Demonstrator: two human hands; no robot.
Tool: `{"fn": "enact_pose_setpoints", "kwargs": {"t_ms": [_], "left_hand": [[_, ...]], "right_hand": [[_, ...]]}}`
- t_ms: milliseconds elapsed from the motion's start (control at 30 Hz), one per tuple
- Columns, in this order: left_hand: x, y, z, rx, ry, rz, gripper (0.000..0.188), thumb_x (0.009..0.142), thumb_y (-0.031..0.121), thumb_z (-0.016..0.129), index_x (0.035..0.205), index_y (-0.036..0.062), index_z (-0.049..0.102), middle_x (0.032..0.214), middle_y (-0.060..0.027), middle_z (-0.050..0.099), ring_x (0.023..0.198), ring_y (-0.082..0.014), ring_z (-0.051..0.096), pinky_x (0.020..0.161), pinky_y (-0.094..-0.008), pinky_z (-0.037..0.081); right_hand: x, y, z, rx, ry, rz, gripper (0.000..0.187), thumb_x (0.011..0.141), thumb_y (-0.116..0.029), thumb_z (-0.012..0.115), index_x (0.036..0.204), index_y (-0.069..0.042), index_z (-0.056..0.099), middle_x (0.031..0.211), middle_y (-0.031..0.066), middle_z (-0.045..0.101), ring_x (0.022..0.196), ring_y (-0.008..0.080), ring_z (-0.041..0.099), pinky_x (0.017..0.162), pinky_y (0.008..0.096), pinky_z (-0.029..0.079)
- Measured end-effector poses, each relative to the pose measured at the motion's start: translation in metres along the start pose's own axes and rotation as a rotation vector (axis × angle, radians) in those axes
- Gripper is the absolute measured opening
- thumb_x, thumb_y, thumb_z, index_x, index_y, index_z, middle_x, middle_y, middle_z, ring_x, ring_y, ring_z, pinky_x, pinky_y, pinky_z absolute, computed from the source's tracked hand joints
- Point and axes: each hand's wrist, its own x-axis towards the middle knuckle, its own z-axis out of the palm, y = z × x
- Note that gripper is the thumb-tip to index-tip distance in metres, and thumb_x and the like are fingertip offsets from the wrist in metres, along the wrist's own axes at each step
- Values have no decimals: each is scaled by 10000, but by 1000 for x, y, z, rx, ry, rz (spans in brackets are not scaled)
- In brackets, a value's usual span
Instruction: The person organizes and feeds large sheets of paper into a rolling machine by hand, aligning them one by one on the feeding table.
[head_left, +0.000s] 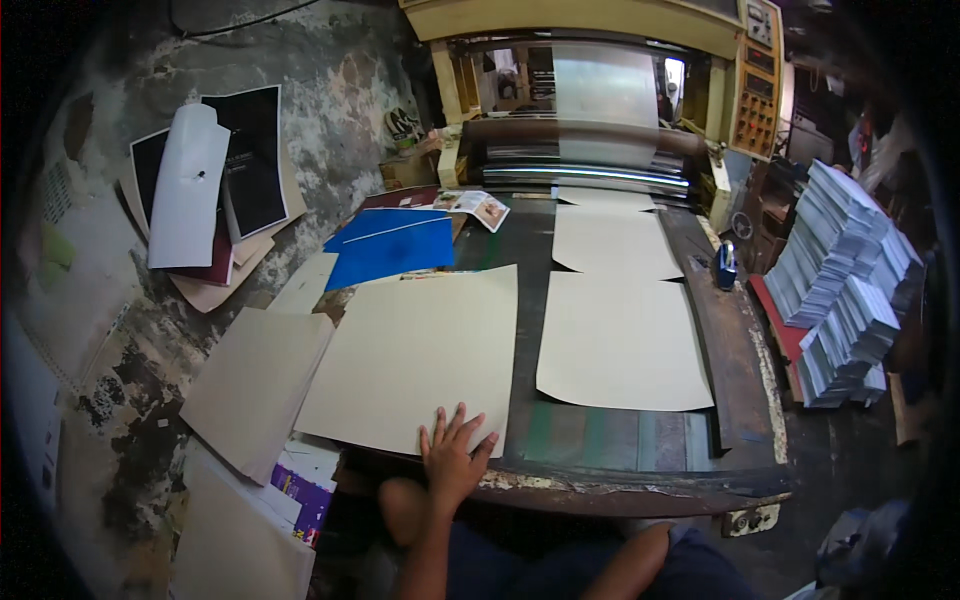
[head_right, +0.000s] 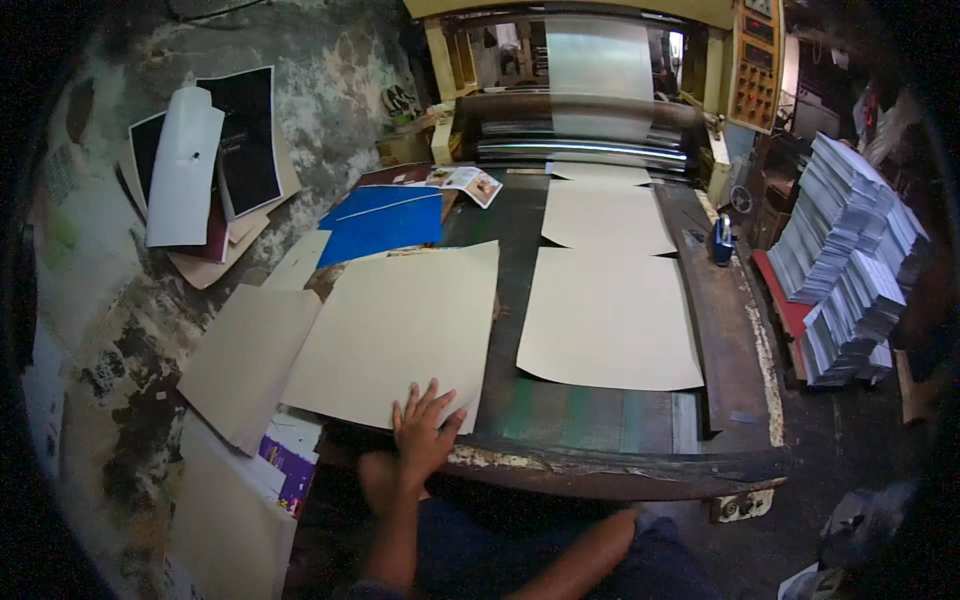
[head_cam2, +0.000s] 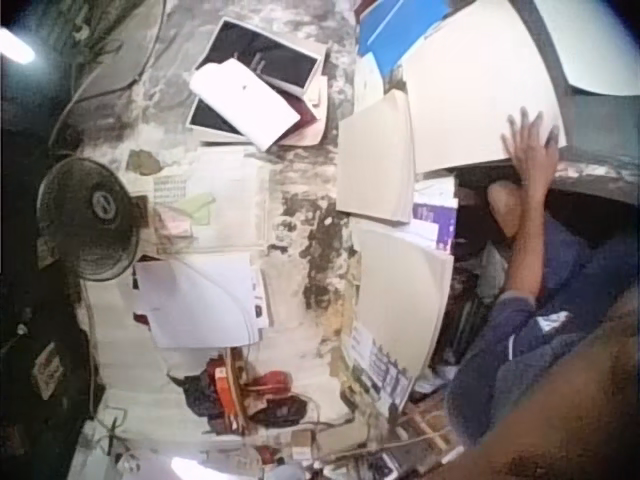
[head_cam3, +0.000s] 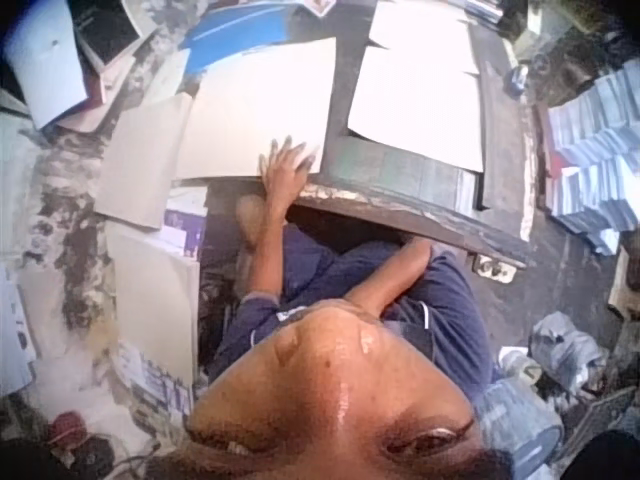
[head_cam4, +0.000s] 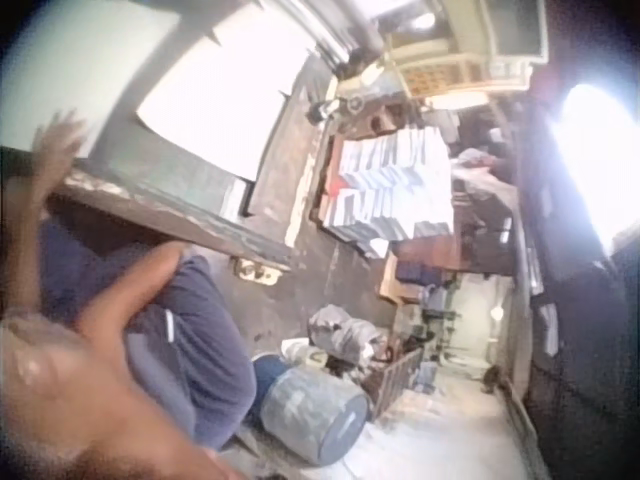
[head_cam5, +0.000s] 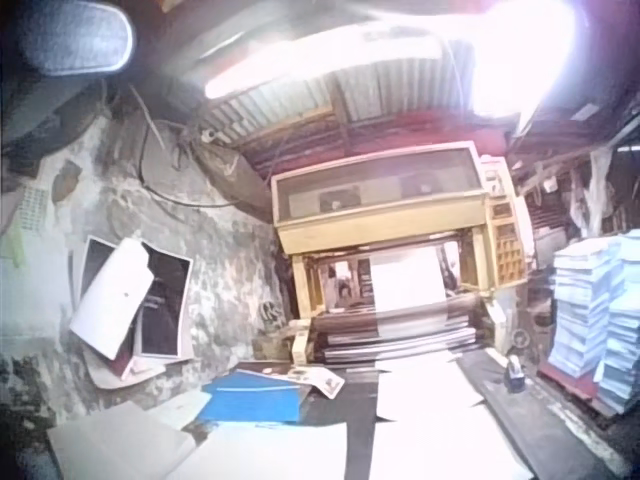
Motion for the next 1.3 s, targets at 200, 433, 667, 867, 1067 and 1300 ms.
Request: {"fn": "enact_pose_setpoints", "kwargs": {"t_ms": [200,433,667,867,1067,1300], "left_hand": [[2,7,-5,34,27,42,458,911,484,577,1236,168,636,1398,-128,516,1370,-366,374,1122,-609,126],[9,-23,8,-1064,249,-522,336,905,315,645,1166,104,655,1135,-94,679,1222,-335,534,1108,-607,167],[-11,36,-27,-317,81,127,219,890,200,628,1094,166,701,1130,-46,689,1241,-323,523,1111,-607,168],[-21,46,-39,-72,-365,648,526,707,95,649,1201,275,669,1320,-28,593,1360,-326,406,1112,-673,117],[17,2,-51,-22,-268,472,674,714,413,794,1311,180,583,1469,-95,438,1379,-418,338,1099,-580,277],[25,-31,-44,-293,-228,293,380,751,298,797,1062,101,705,1098,-59,704,1142,-307,617,954,-423,434]], "right_hand": [[-23,2,14,-216,-214,149,688,807,-475,736,1289,-29,531,1353,195,531,1205,374,534,1026,480,397],[-16,-22,9,-276,-349,-104,594,830,-402,742,1245,-12,575,1224,218,586,1137,352,547,944,509,425],[-99,-23,-54,-34,1156,-24,744,916,-401,620,1453,26,331,1055,144,605,891,164,604,776,356,574],[-132,15,-86,165,1449,-248,284,898,-286,641,1002,-35,561,812,59,590,644,165,594,606,385,569],[-138,88,-70,428,1462,-259,321,956,-342,558,1114,-68,506,851,72,587,640,132,507,665,382,529],[-120,114,-78,528,1554,-261,341,1003,-364,471,1177,-72,439,868,72,566,678,132,477,697,381,492]]}}
